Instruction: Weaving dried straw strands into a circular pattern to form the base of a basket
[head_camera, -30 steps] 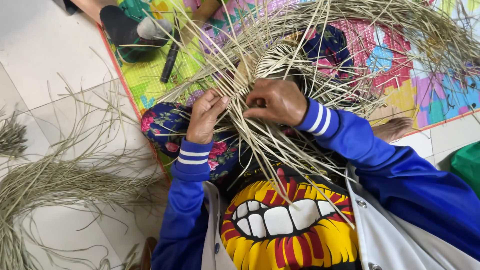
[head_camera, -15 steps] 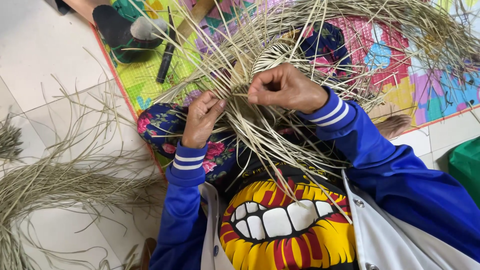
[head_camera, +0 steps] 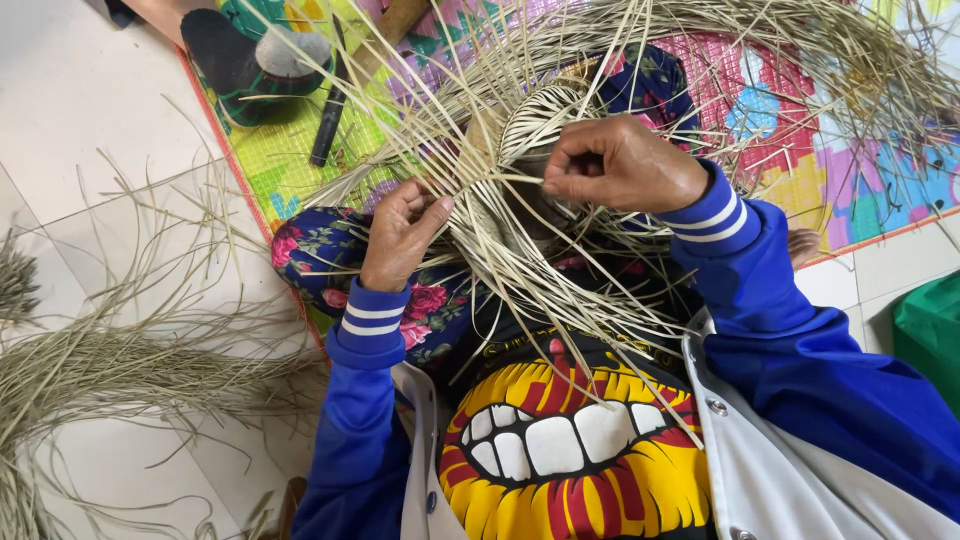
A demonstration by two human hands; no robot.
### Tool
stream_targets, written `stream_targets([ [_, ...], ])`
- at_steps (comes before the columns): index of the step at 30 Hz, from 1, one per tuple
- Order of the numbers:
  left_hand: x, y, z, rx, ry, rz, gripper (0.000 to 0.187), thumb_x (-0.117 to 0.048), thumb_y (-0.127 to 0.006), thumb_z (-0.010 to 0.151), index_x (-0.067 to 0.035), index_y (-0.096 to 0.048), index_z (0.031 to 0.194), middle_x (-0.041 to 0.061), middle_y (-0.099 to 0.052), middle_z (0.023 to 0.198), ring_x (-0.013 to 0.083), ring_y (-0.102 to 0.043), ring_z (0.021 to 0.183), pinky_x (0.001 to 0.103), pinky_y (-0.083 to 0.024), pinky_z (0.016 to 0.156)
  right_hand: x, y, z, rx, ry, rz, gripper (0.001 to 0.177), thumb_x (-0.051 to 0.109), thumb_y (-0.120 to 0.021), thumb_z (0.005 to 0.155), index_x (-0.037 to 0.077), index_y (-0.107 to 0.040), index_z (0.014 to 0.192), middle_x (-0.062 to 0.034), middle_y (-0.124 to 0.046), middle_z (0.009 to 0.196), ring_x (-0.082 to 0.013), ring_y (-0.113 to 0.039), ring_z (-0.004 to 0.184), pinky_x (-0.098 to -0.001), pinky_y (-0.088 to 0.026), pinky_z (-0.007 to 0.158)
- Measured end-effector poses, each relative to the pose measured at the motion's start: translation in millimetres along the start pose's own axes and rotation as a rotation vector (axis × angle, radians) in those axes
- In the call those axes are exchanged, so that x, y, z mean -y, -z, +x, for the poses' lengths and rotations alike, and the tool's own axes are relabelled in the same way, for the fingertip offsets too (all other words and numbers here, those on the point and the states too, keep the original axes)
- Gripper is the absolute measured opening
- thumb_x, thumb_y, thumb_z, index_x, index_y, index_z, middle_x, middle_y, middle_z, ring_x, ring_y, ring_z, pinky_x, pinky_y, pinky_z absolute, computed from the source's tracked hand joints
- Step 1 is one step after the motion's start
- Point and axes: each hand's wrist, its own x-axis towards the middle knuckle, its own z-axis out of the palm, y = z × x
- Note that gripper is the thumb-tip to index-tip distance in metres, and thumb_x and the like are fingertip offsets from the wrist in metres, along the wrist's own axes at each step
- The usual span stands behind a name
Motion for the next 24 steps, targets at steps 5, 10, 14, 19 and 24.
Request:
stream_targets([
  [5,-5,-8,4,-0.031,0.016,0.117,0.024,-0.023,-0.077,0.098,-0.004,-0.071,0.085,0.003,-0.064,0.07,0.006,-0.052,0.068,0.02,-0.043,0.063,7,-3,4,-0.011,0.007,0.118,0.01,0.007,-0.074,0.096,0.001,-0.072,0.088,-0.0101,-0.066,0.079,-0.0181,-0.058,0.074,-0.0347,-0.047,0.071],
  [10,4,-8,6,-0.056,0.057,0.162,0.028,-0.026,-0.078,0.097,0.0,-0.073,0.091,0.008,-0.069,0.076,0.0089,-0.057,0.073,0.023,-0.047,0.066,-3,-14,4,0.079,0.016,0.241,0.01,0.007,-0.073,0.094,0.001,-0.076,0.086,-0.0121,-0.071,0.078,-0.0239,-0.064,0.071,-0.0368,-0.051,0.072],
  [14,-1,-14,9,-0.095,0.063,0.146,0.022,-0.022,-0.077,0.097,-0.001,-0.076,0.098,0.009,-0.074,0.083,0.0094,-0.061,0.078,0.026,-0.051,0.072,1,-16,5,-0.018,0.103,0.106,0.01,0.004,-0.078,0.091,0.0,-0.069,0.09,-0.0117,-0.066,0.082,-0.022,-0.063,0.074,-0.0365,-0.05,0.068],
  [19,-9,-19,8,-0.122,0.073,0.142,0.016,-0.017,-0.076,0.096,-0.002,-0.078,0.101,0.008,-0.075,0.085,0.0088,-0.061,0.082,0.026,-0.053,0.074,5,-17,11,-0.181,0.186,0.151,0.012,0.002,-0.069,0.099,-0.003,-0.067,0.109,-0.0161,-0.062,0.094,-0.0275,-0.06,0.082,-0.037,-0.05,0.075],
  [24,-12,-18,10,-0.115,0.057,0.182,0.023,-0.019,-0.077,0.09,0.001,-0.077,0.099,0.0,-0.063,0.072,0.0068,-0.048,0.059,0.02,-0.039,0.053,30,-23,27,-0.114,0.274,0.348,0.027,0.012,-0.049,0.109,0.003,-0.059,0.132,-0.0125,-0.064,0.129,-0.0217,-0.064,0.115,-0.033,-0.054,0.104],
])
